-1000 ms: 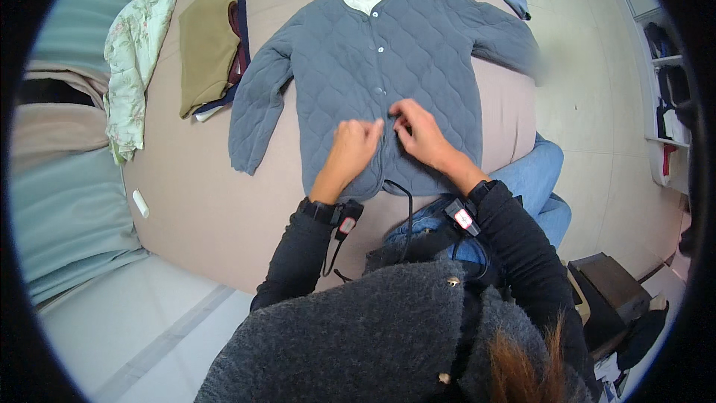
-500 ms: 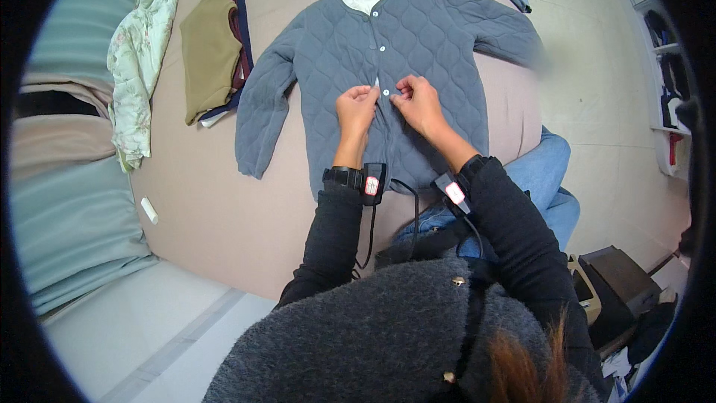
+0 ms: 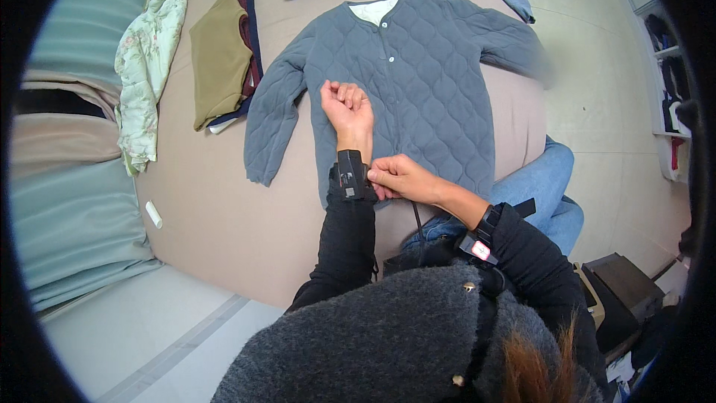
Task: The person enters a bedroom, folds a white quilted blanket on the bed, smooths the bedsheet, and then folds a gray quilted cardigan. The folded items are placed on the bed.
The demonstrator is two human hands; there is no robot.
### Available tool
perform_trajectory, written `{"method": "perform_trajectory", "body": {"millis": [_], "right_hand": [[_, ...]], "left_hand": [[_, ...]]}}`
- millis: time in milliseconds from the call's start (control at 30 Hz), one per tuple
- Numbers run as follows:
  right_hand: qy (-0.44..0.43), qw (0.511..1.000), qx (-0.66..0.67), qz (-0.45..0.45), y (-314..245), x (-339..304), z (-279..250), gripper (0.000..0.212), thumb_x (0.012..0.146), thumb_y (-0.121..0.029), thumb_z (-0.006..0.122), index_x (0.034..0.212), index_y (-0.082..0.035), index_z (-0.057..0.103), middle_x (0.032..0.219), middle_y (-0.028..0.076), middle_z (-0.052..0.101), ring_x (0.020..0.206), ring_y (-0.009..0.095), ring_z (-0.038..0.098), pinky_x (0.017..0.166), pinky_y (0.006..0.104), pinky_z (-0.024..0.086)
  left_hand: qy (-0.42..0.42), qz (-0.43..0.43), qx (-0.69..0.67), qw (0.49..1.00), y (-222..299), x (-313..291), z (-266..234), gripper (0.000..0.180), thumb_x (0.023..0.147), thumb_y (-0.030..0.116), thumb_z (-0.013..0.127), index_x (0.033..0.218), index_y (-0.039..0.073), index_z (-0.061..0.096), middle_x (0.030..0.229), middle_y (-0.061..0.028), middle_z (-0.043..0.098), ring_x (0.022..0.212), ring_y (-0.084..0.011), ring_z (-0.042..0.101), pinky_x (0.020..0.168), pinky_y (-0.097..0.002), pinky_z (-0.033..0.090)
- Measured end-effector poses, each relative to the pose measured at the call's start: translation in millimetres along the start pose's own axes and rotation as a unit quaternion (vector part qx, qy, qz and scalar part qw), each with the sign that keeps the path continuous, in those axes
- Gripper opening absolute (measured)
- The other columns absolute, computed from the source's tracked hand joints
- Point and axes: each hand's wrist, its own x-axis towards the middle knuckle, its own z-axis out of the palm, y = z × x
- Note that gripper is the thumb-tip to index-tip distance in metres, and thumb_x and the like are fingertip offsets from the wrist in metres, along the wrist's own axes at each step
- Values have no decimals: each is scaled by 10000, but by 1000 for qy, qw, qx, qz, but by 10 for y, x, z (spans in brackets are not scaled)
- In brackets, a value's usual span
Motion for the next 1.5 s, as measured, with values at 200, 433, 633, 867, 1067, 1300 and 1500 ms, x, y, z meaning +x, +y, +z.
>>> {"method": "perform_trajectory", "body": {"millis": [200,433,633,867,1067,1300,1500], "right_hand": [[-23,999,44,17,14,7,-35,293,1002,-274,508,834,-49,592,697,3,606,591,50,498,540,194,396],[-59,998,16,-14,63,-16,-88,204,987,-181,515,946,-7,612,765,17,621,644,76,533,595,223,456],[202,952,-231,-23,-31,104,-695,146,846,-16,542,837,41,677,704,107,679,644,149,654,602,299,518],[456,788,-404,-87,47,492,-936,202,761,-91,700,878,64,647,780,175,676,720,294,680,652,378,542],[448,705,-547,-60,124,615,-730,233,727,-126,717,862,31,609,955,205,579,955,393,586,789,463,501],[486,729,-476,-75,106,653,-795,128,706,-93,683,798,-17,639,785,161,635,689,379,609,646,464,504],[458,887,11,50,10,608,-1007,87,718,-5,695,684,29,622,574,103,595,560,203,614,466,301,456]], "left_hand": [[-3,215,227,950,-105,-147,160,332,950,241,514,669,111,392,546,51,284,421,-46,219,369,-227,153],[-65,337,434,833,-73,-139,67,384,966,217,524,623,78,422,527,45,354,424,-54,293,379,-248,183],[-77,249,783,565,-235,-251,-151,338,827,271,717,702,-4,566,539,-74,530,517,-219,542,575,-353,455],[-48,211,848,484,-214,-264,-373,320,744,156,736,989,-47,694,842,-154,713,728,-225,697,702,-322,550],[-93,148,755,632,-47,-232,-455,306,804,113,708,1028,-92,680,831,-141,719,727,-128,672,664,-257,530],[-92,186,756,621,-138,-326,-451,274,811,121,712,999,-79,697,792,-128,720,696,-113,663,640,-254,520],[-66,136,724,674,-129,-300,-472,280,829,82,721,1043,-93,679,880,-112,707,745,-101,641,679,-222,516]]}}
